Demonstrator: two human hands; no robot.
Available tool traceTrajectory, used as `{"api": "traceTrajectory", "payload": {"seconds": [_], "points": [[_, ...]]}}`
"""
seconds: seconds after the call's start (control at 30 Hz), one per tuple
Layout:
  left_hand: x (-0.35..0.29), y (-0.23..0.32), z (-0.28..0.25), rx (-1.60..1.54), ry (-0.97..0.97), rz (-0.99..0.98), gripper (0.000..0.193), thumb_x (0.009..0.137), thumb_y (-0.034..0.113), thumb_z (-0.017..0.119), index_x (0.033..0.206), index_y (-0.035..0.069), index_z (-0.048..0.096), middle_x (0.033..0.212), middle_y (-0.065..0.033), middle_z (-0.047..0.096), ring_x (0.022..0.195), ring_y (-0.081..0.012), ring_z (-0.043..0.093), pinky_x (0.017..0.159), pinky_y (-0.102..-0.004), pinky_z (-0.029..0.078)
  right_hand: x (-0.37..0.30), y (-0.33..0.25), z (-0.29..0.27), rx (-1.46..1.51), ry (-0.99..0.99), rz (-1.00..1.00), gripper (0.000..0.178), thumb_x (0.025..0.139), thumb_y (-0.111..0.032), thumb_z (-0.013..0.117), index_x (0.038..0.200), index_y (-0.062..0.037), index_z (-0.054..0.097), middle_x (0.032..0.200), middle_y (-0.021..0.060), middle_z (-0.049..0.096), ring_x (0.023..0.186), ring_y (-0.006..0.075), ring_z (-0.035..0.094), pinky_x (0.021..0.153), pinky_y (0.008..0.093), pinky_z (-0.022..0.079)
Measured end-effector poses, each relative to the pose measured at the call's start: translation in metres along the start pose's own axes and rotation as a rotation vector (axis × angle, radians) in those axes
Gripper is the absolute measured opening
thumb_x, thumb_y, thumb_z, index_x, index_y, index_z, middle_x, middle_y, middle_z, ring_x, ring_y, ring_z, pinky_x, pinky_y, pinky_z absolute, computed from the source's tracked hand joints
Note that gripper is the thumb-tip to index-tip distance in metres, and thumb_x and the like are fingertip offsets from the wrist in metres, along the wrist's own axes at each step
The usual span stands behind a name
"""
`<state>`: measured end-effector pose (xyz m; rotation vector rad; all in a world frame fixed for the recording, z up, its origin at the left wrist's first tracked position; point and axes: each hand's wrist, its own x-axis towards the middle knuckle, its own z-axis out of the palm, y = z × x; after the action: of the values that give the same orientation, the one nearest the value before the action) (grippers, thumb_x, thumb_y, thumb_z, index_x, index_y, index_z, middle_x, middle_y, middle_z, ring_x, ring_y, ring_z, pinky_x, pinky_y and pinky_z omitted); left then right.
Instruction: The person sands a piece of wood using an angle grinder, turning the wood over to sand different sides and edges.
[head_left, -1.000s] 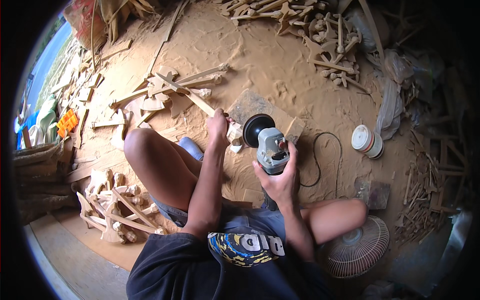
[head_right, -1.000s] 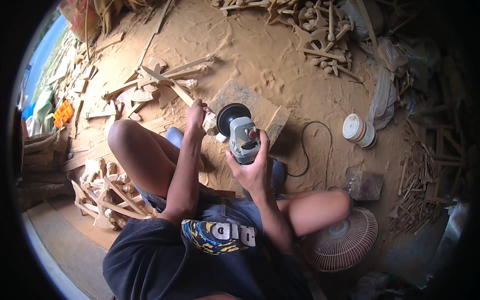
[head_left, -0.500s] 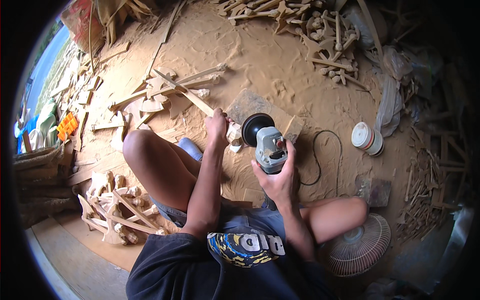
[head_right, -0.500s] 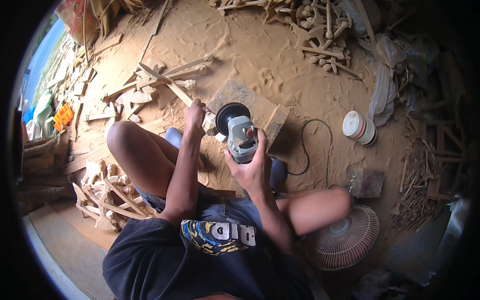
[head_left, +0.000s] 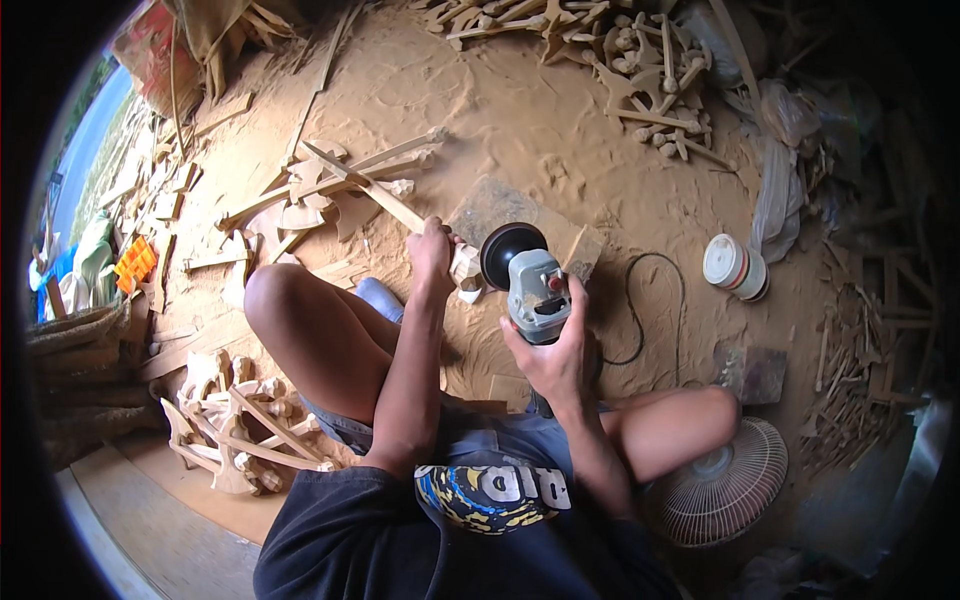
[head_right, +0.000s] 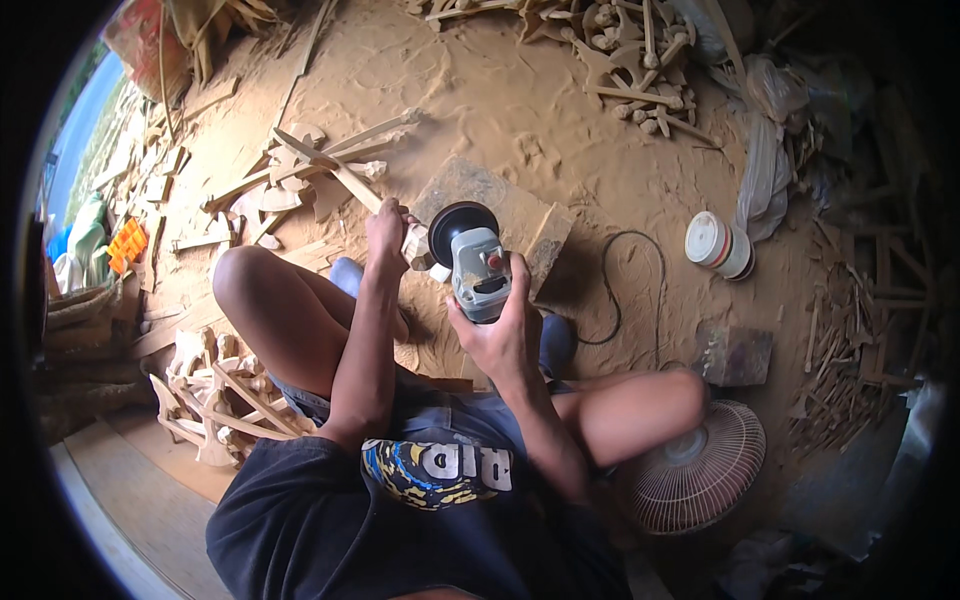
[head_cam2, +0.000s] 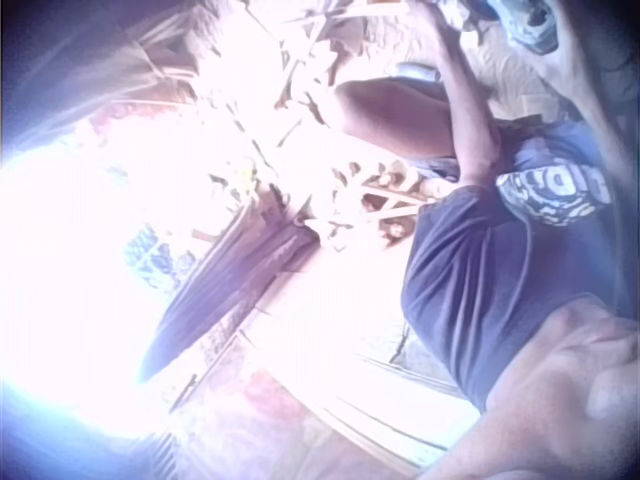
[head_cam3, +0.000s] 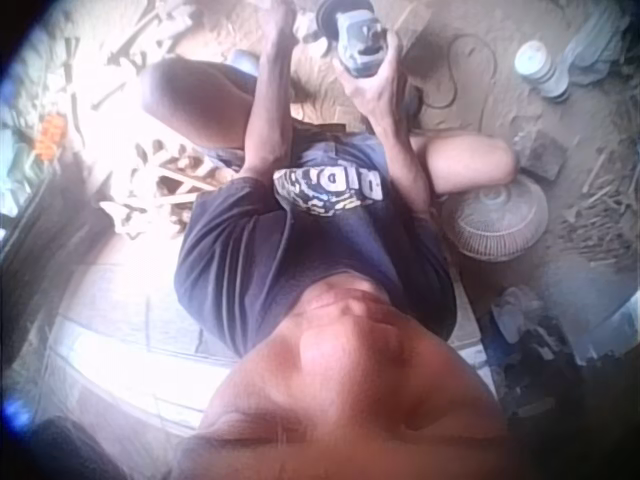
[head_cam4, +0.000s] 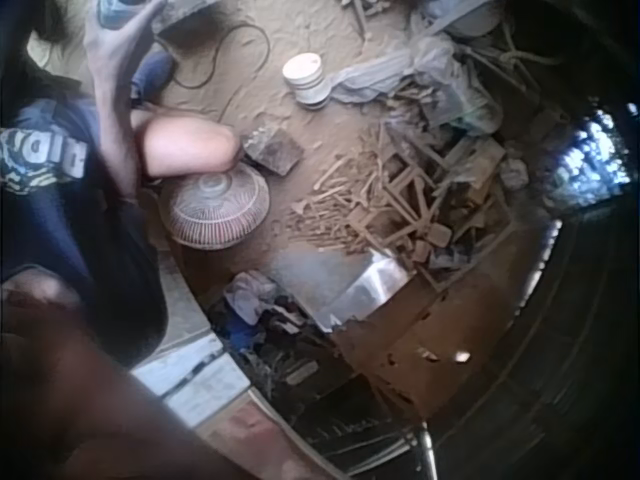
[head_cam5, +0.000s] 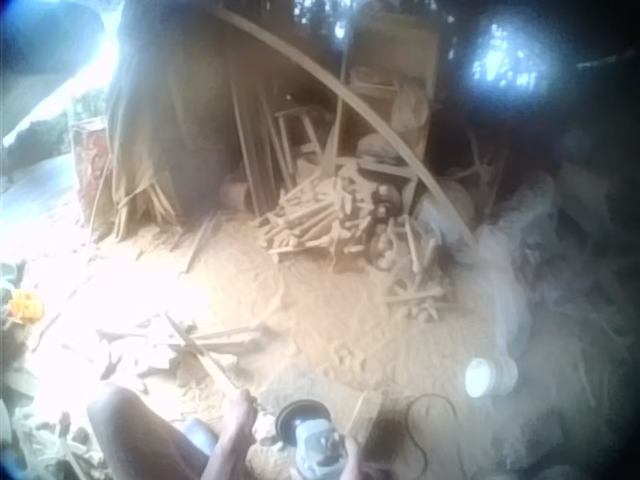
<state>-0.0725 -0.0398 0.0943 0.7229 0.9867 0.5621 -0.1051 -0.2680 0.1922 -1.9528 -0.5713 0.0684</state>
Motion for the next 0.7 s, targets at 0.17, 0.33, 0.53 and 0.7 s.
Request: {"api": "traceTrajectory", "payload": {"seconds": [0.17,0.33,0.53,0.7], "points": [[0.000,0.001,-0.002,-0.018,-0.003,0.005,0.024,0.103,0.015,0.049,0.085,-0.001,0.049,0.067,-0.0061,0.051,0.051,-0.0167,0.054,0.047,-0.0329,0.050,-0.002,0.005,0.003,0.012,0.008,-0.007,0.093,0.081,-0.019,0.089,0.152,0.0027,0.032,0.122,0.0294,0.065,0.104,0.0412,0.072,0.088,0.0467,0.057],[-0.001,0.005,0.001,0.015,0.000,-0.005,0.021,0.103,0.015,0.051,0.087,0.001,0.050,0.067,-0.0048,0.050,0.052,-0.0149,0.053,0.048,-0.0316,0.049,-0.001,0.009,0.002,-0.027,0.047,-0.074,0.093,0.082,-0.018,0.089,0.153,0.0028,0.033,0.125,0.0300,0.063,0.108,0.0414,0.071,0.091,0.0466,0.056],[0.005,0.016,-0.010,-0.195,-0.107,-0.074,0.019,0.103,0.014,0.050,0.087,0.005,0.045,0.067,-0.0024,0.045,0.052,-0.0130,0.048,0.046,-0.0302,0.046,0.001,0.001,-0.007,0.075,0.117,-0.004,0.095,0.080,-0.020,0.091,0.152,0.0032,0.033,0.125,0.0256,0.063,0.110,0.0320,0.069,0.094,0.0439,0.056],[-0.006,0.018,0.002,-0.333,-0.198,-0.263,0.023,0.106,0.016,0.050,0.086,0.013,0.039,0.067,0.0024,0.038,0.053,-0.0092,0.040,0.046,-0.0257,0.038,0.001,0.003,-0.016,0.089,0.161,0.033,0.096,0.079,-0.019,0.092,0.152,0.0007,0.034,0.124,0.0214,0.065,0.106,0.0276,0.070,0.093,0.0404,0.056]]}}
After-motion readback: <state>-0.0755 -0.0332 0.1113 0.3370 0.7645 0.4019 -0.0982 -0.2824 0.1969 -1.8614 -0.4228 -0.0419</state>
